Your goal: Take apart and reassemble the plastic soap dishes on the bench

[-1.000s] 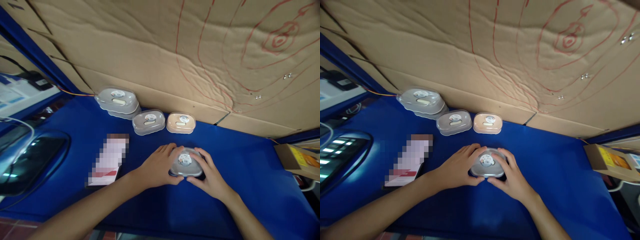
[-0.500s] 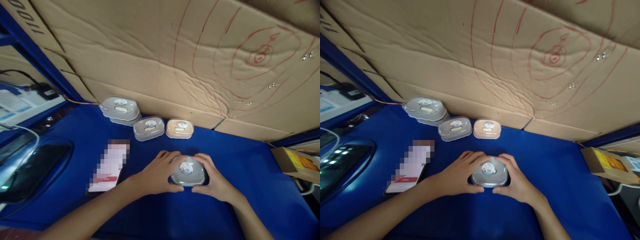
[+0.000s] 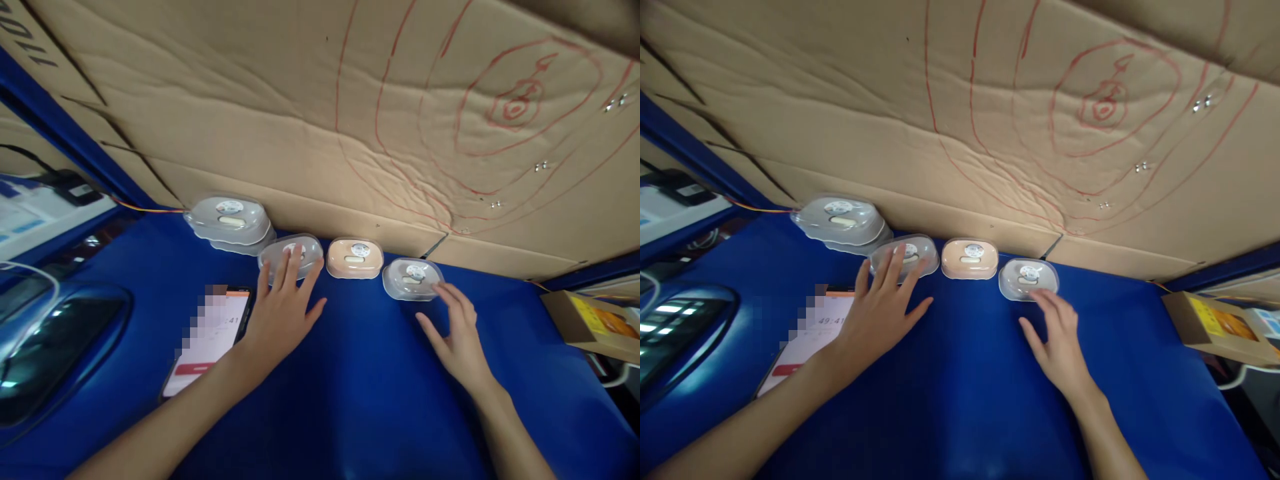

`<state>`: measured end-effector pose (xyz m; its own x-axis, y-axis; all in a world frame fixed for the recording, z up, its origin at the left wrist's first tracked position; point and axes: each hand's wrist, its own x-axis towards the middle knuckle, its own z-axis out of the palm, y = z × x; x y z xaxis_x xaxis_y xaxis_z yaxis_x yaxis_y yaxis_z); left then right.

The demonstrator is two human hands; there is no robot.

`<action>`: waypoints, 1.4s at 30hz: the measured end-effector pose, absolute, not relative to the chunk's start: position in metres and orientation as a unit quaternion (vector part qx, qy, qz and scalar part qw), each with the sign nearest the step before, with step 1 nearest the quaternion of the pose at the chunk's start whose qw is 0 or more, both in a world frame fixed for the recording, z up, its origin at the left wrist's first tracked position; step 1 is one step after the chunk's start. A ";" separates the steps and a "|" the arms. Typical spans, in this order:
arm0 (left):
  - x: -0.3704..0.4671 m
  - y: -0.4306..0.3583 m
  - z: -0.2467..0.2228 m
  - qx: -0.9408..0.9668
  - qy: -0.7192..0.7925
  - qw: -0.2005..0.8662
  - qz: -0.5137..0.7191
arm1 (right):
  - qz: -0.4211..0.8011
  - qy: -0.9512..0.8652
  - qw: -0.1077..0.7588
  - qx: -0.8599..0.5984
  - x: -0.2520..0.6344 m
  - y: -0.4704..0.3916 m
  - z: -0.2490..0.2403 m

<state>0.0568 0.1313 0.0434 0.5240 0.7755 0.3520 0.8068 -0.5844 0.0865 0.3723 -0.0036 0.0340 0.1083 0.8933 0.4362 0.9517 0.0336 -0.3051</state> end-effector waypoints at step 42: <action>0.075 0.062 0.043 -0.931 -0.248 -0.257 -0.074 | 0.105 -0.803 0.232 -0.539 0.301 -0.021 0.037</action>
<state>0.0753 0.0618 0.0431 0.8659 0.5001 0.0113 0.4237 -0.7451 0.5151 0.3010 -0.0214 0.0367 -0.3111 0.9146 0.2583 0.8170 0.3962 -0.4190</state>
